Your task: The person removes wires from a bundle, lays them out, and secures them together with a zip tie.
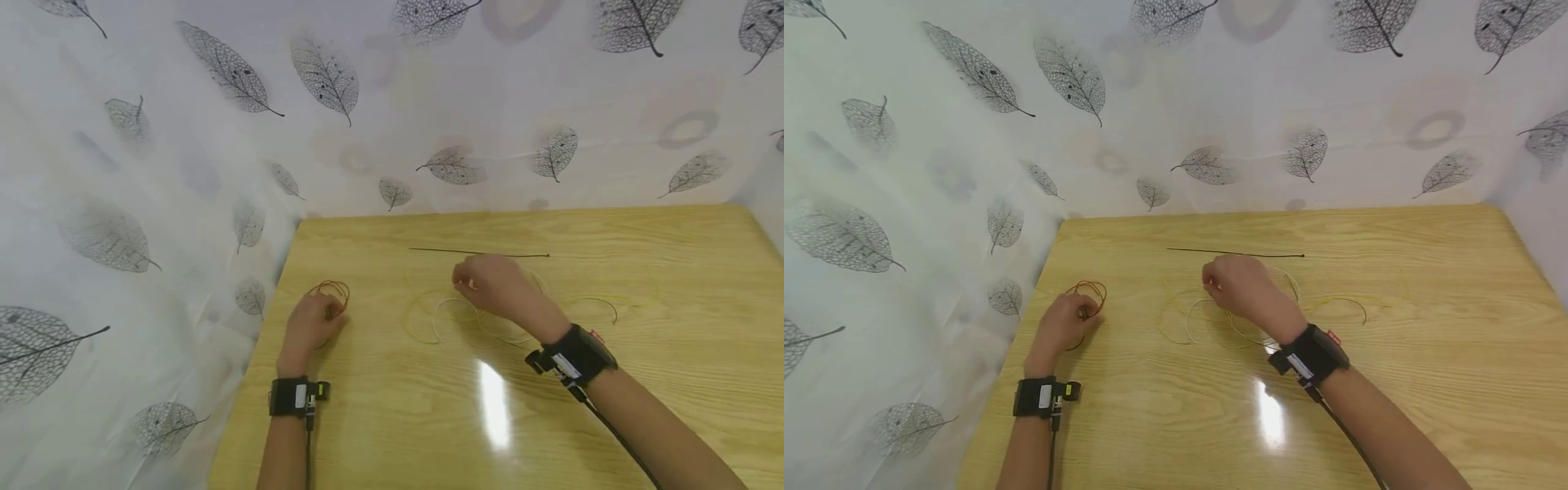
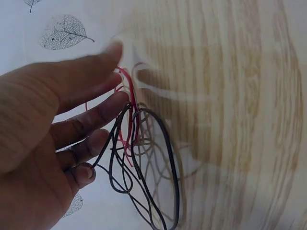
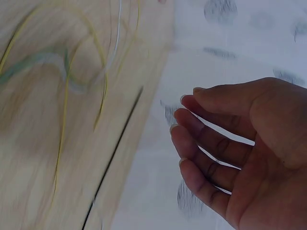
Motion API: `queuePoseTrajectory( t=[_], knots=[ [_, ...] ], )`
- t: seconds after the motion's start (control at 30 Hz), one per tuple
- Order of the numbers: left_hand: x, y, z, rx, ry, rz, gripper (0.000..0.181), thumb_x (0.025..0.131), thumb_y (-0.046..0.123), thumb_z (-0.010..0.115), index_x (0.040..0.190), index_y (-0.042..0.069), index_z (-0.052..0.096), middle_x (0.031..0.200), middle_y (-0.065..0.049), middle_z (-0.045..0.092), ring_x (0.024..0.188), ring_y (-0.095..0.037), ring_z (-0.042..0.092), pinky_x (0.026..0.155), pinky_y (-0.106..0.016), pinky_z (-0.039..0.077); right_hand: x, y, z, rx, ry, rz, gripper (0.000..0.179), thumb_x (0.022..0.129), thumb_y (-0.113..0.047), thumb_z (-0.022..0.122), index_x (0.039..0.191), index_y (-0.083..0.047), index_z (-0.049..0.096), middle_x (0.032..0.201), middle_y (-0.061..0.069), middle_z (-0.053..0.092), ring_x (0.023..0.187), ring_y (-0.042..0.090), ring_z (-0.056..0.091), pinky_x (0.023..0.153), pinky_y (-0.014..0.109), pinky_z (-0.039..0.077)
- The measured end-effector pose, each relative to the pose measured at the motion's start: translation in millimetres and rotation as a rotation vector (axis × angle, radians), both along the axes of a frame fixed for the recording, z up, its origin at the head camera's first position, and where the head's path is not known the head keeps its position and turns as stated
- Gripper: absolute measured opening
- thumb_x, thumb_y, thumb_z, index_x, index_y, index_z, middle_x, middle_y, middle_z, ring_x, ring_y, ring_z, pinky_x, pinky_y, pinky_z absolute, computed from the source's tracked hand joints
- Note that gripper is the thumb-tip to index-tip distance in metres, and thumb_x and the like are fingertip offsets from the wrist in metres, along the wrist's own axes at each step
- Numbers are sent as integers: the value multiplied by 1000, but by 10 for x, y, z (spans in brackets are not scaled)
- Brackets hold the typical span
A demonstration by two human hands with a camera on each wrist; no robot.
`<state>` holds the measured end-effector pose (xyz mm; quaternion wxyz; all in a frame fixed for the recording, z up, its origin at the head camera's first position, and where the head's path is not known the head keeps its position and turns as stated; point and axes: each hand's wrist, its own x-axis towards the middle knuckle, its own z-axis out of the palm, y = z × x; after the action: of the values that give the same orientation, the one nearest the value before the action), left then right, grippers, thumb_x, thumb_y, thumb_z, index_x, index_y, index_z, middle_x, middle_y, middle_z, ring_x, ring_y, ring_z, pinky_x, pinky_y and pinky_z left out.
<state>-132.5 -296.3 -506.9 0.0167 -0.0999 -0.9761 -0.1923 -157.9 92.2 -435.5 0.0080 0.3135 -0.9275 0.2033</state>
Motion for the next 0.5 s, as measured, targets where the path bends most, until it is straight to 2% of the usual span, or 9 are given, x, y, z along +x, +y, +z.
queuePoseTrajectory(
  t=[0.17,0.23,0.33,0.4,0.5],
  knots=[
    [-4,34,-16,-50,39,-8,8,89,16,82,95,12,79,93,-2,76,92,-27,66,85,-44,52,32,-494,-33,31,40,87,2,90,-12,75,92,-13,76,86,-1,72,72,15,65,60,31,54],
    [-11,46,-16,-59,66,1,8,91,18,80,96,12,78,93,-3,76,90,-28,67,82,-45,53,39,-647,-27,54,34,102,3,91,-12,75,91,-15,76,85,-2,72,69,13,63,55,31,52],
    [-48,55,-15,-79,142,38,11,92,20,79,95,11,74,86,-4,72,80,-29,65,72,-45,52,48,-831,-14,92,17,118,4,92,-16,74,90,-18,77,86,-3,73,68,13,63,53,32,51],
    [-94,57,-9,-108,191,44,17,90,19,80,104,11,72,85,-6,69,76,-29,61,67,-44,49,55,-927,-15,113,5,125,3,93,-18,74,93,-18,77,89,-3,73,71,12,64,56,32,52],
    [-179,54,-13,-186,255,-19,35,88,13,82,121,13,70,92,-11,62,78,-30,55,67,-42,47,56,-1052,-33,143,-12,138,4,94,-19,74,94,-18,78,91,-4,74,75,12,66,59,32,54]
  ],
)
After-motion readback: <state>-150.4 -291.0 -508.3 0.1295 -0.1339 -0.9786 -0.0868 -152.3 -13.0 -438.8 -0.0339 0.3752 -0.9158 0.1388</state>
